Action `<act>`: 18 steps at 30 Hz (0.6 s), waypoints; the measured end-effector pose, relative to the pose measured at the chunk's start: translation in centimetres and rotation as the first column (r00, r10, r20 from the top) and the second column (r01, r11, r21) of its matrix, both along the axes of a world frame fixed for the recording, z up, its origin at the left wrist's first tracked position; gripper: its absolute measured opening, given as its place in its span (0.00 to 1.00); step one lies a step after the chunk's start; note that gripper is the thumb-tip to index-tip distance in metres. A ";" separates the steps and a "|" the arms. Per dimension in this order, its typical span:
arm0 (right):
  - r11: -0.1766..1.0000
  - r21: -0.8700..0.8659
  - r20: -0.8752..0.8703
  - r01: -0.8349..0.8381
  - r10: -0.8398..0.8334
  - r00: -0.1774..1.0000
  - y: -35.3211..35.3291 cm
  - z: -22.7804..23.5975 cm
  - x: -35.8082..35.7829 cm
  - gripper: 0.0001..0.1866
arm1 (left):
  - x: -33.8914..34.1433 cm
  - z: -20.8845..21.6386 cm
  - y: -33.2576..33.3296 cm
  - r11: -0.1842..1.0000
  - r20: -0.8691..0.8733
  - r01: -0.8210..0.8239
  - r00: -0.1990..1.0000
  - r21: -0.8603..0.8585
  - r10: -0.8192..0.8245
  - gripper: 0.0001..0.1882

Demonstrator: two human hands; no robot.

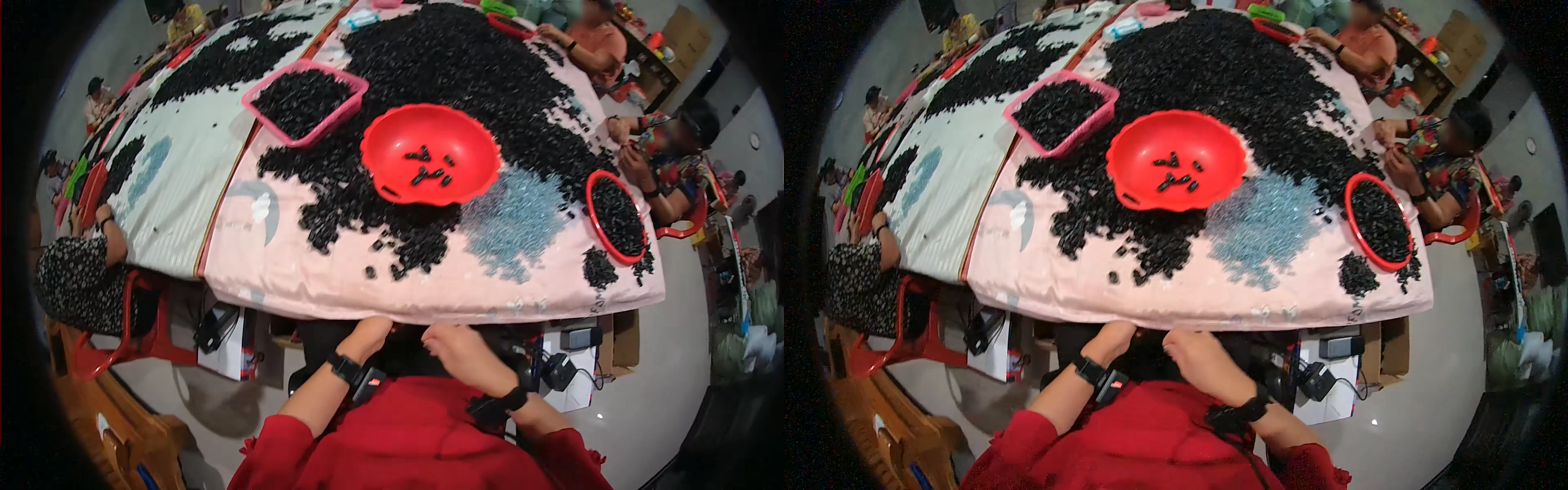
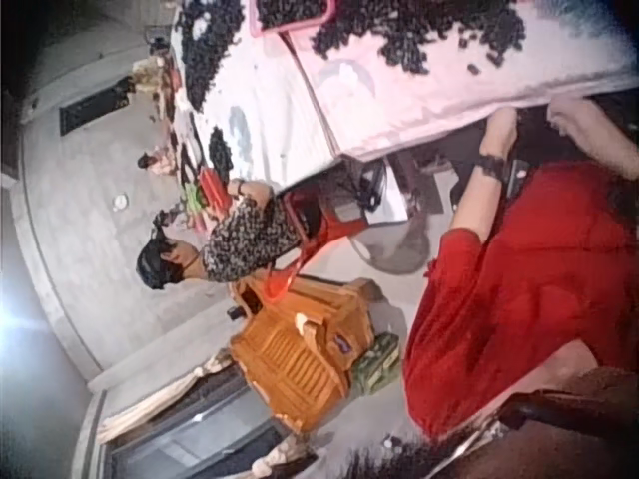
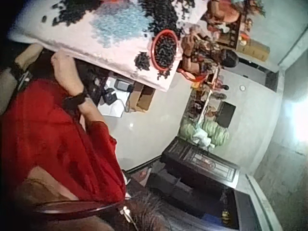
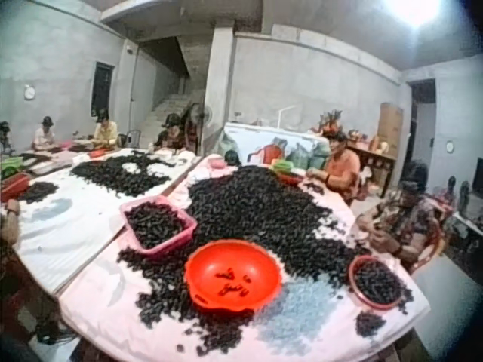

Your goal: The person repeatedly picks small black plastic components and light blue pins from a table, inserts the pins into the components, and places the assembled units into a red bowl. The person works continuously at a table with others nearby.

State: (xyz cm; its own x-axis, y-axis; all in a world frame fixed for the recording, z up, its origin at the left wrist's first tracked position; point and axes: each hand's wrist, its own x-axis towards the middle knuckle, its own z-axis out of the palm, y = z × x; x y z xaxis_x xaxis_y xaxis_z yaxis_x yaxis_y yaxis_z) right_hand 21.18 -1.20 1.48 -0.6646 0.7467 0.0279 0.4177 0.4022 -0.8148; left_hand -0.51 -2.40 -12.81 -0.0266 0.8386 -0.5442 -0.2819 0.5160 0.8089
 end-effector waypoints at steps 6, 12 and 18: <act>0.856 -0.440 0.130 0.272 -0.239 0.962 0.5 -5.6 -2.4 0.11 | 0.3 1.7 0.3 0.998 0.148 0.016 0.989 0.065 -0.025 0.08; 0.998 -0.041 -0.100 -0.046 0.042 0.994 1.1 -6.9 -2.1 0.09 | 0.4 2.1 0.1 0.995 0.247 0.039 0.967 0.091 -0.061 0.10; 0.982 0.131 0.217 -0.134 0.104 0.971 1.3 -6.6 -1.3 0.08 | 0.9 4.1 -0.2 0.989 0.232 0.072 0.967 0.129 -0.101 0.09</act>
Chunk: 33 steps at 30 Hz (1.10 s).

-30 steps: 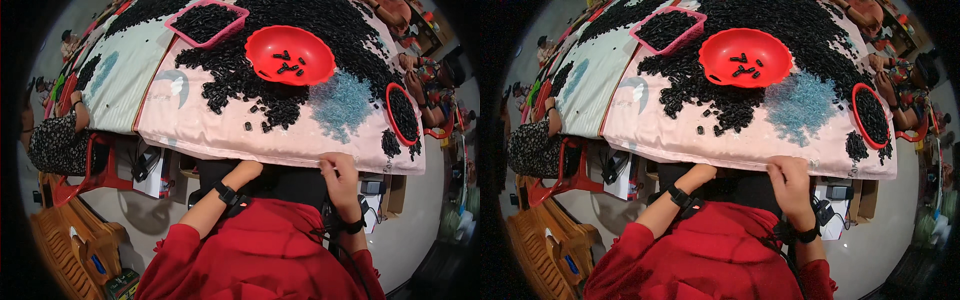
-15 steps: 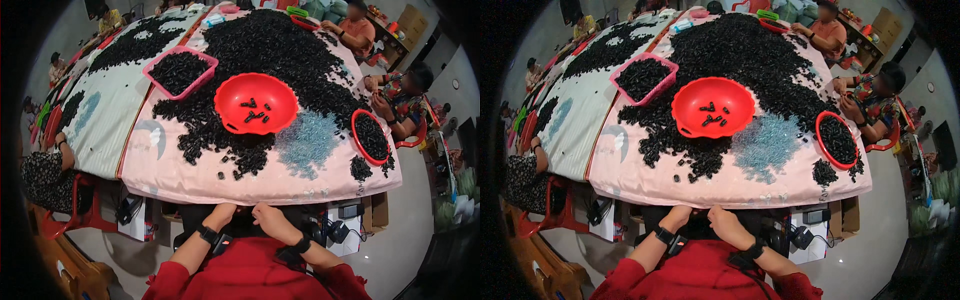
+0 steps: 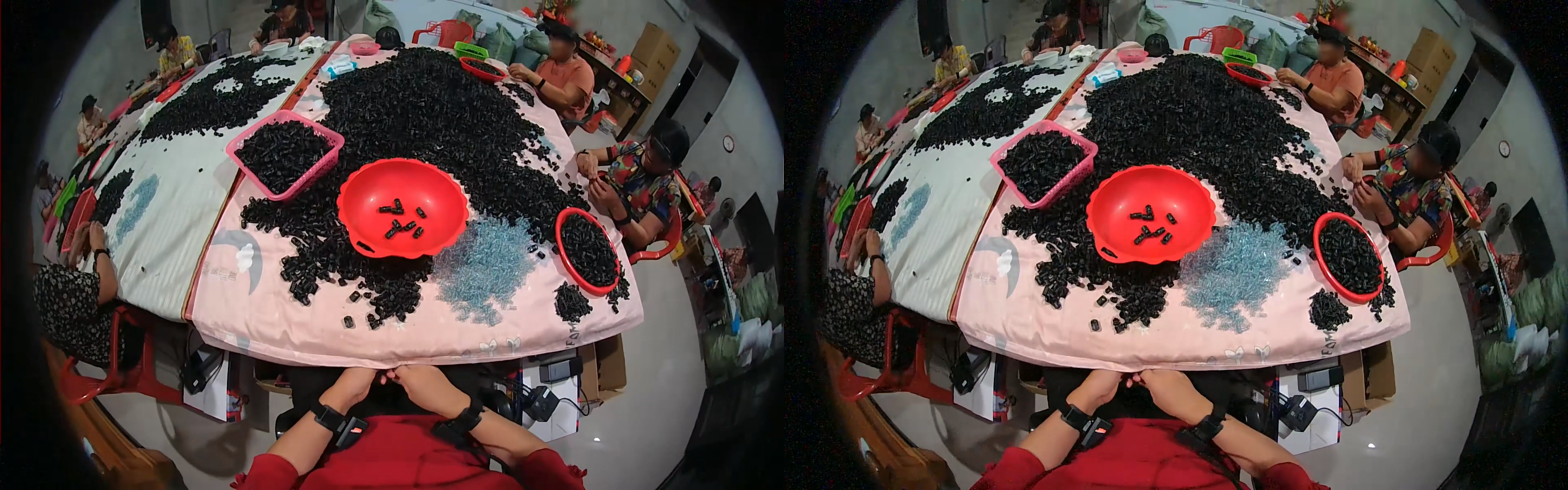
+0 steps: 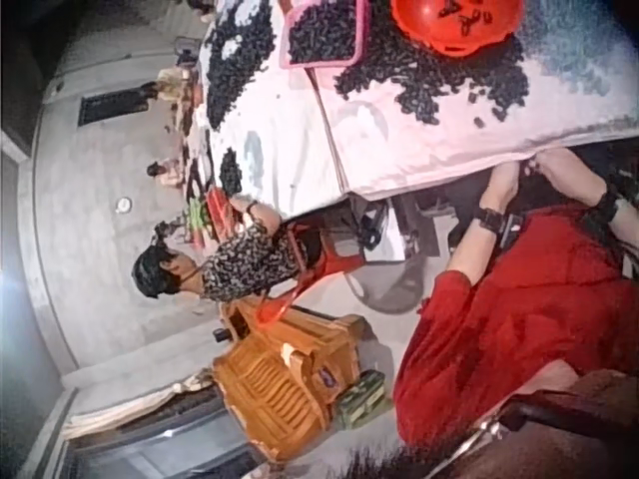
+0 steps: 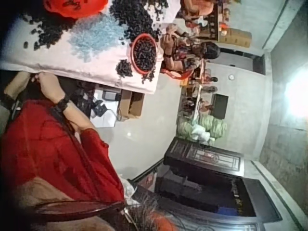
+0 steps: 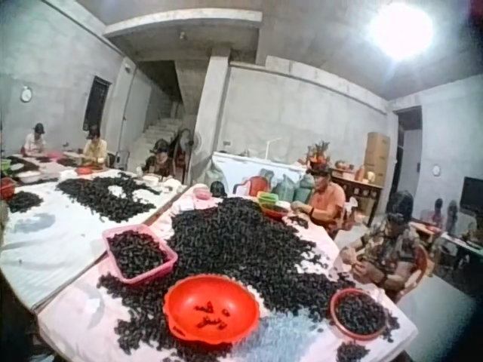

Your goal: The person repeatedly picks small black plastic components and light blue pins from a table, inserts the pins into the components, and places the assembled units into a red bowl. The person works continuously at a table with others nearby.

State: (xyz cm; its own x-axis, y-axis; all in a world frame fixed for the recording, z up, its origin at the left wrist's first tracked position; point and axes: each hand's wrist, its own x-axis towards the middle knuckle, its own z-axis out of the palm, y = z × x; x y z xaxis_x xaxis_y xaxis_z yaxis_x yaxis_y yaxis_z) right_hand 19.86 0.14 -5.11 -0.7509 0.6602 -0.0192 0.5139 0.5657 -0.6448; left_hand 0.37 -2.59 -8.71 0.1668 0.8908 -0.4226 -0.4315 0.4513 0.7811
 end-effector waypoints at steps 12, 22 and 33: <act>0.996 0.076 0.277 0.052 -0.071 0.958 1.3 -1.4 -0.6 0.12 | -0.6 -0.1 -0.4 0.999 -0.060 0.005 0.998 0.051 -0.001 0.14; 0.959 0.251 0.192 0.133 -0.184 0.964 3.0 -7.4 1.3 0.20 | 0.2 0.3 -1.4 0.999 -0.154 -0.010 0.988 0.042 0.017 0.17; 0.918 0.396 0.387 -0.035 -0.132 0.913 2.9 -7.2 3.4 0.20 | 0.4 2.9 -1.7 0.977 -0.164 0.212 0.963 -0.015 -0.212 0.16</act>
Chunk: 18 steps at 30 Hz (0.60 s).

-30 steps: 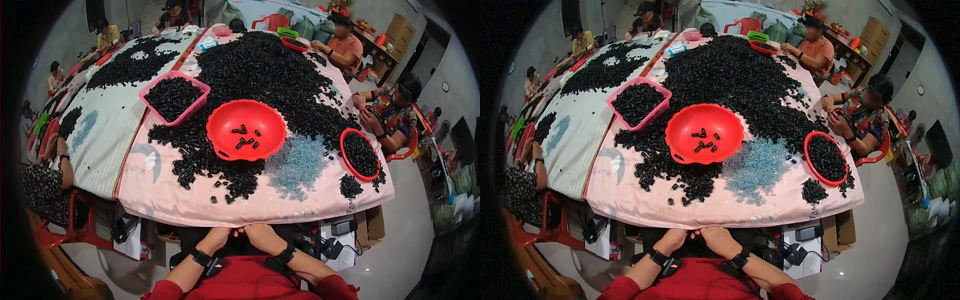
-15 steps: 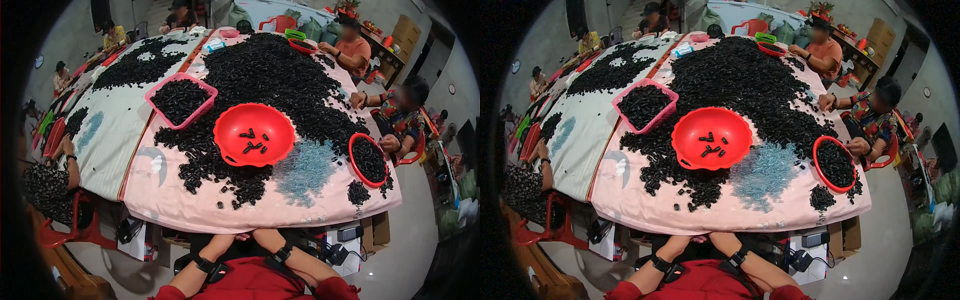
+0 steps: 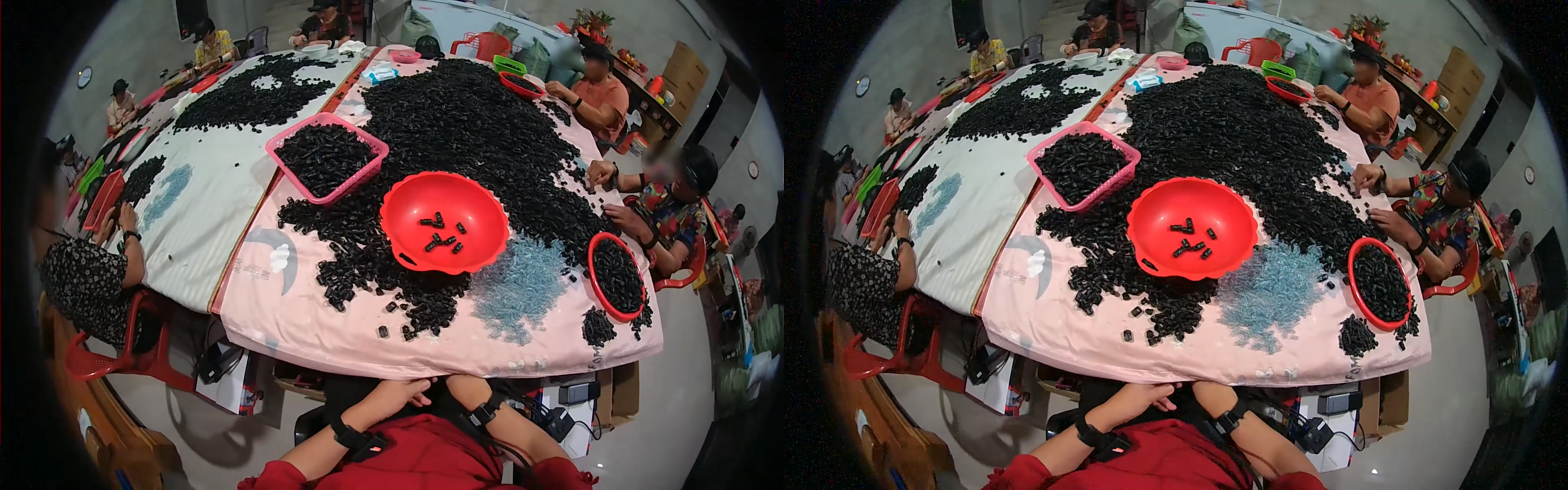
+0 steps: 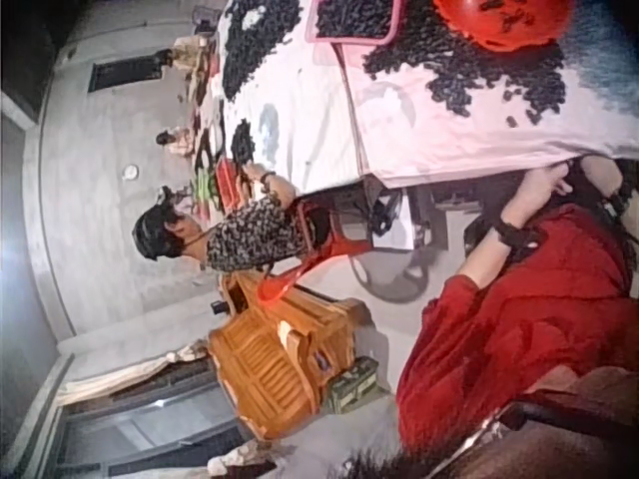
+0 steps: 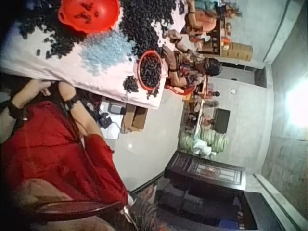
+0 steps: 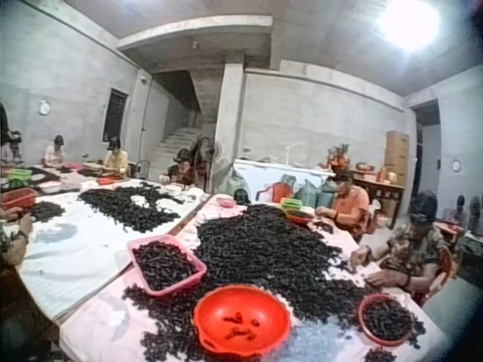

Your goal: The person repeatedly picks small black plastic components and light blue pins from a table, inserts the pins into the components, and places the assembled units into a red bowl. The person works continuously at a table with others nearby.

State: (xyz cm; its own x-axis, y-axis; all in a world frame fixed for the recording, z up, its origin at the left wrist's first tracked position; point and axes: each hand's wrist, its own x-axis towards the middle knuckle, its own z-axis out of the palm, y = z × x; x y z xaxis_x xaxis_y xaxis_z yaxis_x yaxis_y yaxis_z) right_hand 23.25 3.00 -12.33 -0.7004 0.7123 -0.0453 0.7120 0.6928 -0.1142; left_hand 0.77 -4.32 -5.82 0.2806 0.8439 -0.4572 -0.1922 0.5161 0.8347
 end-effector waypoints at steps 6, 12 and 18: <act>0.999 0.008 0.062 -0.040 0.039 0.997 -0.8 -0.5 -0.2 0.15 | 0.8 3.2 0.2 0.982 -0.271 0.114 0.960 0.150 -0.070 0.14; 0.961 -0.234 0.129 0.145 -0.117 0.985 -1.7 3.1 -1.2 0.12 | 1.1 5.0 -0.3 0.898 -0.594 0.297 0.803 0.326 -0.050 0.12; 0.993 0.097 -0.176 0.060 -0.042 0.983 -3.2 4.9 0.2 0.13 | 1.5 6.1 -0.8 0.843 -0.597 0.330 0.802 0.424 -0.013 0.11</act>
State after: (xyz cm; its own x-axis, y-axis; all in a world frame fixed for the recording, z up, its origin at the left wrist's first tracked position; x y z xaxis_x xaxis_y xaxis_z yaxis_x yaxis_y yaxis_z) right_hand 23.41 -0.16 -7.40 -0.6535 0.7422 0.1483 0.7225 0.6701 -0.1701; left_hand 2.27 -5.08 0.30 0.2758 0.9536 -0.1206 0.4317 -0.0108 0.9020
